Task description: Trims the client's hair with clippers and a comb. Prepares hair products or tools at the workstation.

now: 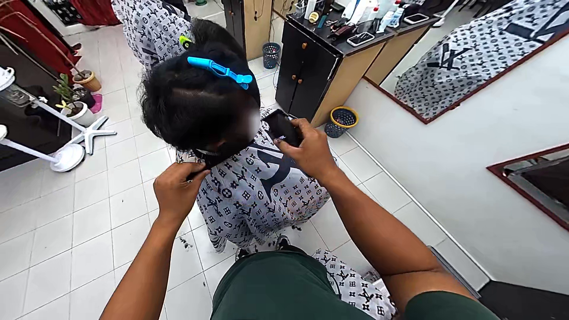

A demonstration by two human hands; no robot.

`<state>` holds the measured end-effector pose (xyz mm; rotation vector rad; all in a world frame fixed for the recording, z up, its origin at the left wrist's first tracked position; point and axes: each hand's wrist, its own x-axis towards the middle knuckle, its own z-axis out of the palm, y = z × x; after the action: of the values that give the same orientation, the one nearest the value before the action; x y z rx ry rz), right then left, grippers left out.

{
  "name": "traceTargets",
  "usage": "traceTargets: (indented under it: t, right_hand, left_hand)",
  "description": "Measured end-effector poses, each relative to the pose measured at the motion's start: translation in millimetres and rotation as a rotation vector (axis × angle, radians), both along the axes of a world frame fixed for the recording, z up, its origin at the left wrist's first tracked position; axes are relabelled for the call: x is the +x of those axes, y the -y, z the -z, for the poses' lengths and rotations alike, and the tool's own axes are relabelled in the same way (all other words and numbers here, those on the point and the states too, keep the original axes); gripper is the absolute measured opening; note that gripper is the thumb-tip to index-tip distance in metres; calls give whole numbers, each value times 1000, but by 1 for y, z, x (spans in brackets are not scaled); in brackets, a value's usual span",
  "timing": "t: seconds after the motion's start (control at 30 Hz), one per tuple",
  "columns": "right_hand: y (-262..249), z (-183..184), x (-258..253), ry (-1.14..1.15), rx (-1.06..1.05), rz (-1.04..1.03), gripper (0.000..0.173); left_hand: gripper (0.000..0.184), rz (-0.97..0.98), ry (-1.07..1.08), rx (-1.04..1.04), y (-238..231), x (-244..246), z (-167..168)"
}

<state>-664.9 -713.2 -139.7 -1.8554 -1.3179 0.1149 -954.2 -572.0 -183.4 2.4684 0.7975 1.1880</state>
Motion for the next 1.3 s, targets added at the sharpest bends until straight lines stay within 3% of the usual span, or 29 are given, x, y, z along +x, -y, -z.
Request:
traceTargets:
  t: [0.2, 0.4, 0.63, 0.73, 0.87, 0.93, 1.07, 1.17, 1.3]
  right_hand:
    - [-16, -9, 2, 133, -9, -92, 52]
    - [-28, -9, -9, 218, 51, -153, 49]
    - [-31, -8, -40, 292, 183, -264, 52]
    - [-30, -4, -72, 340, 247, -403, 52]
    - [-16, 15, -67, 260, 184, -536, 47]
    - [-8, 24, -44, 177, 72, -431, 50]
    - [-7, 25, -12, 60, 1, -169, 50]
    - [-7, 12, -10, 50, 47, -126, 47]
    - [-8, 1, -14, 68, 52, -122, 47]
  left_hand:
    - [17, -117, 74, 274, 0, 3, -24]
    - [13, -125, 4, 680, -8, -3, -35]
    - [16, -43, 9, 800, -22, -7, -31]
    - [10, 22, 172, 750, -21, -9, -35]
    - [21, -20, 495, 373, 0, -23, -65]
    - [17, 19, 354, 293, 2, -31, -65]
    - [18, 48, -5, 149, -1, -27, -21]
    - [20, -4, 18, 54, -2, -23, -8]
    - [17, -40, 60, 197, -5, -19, -19]
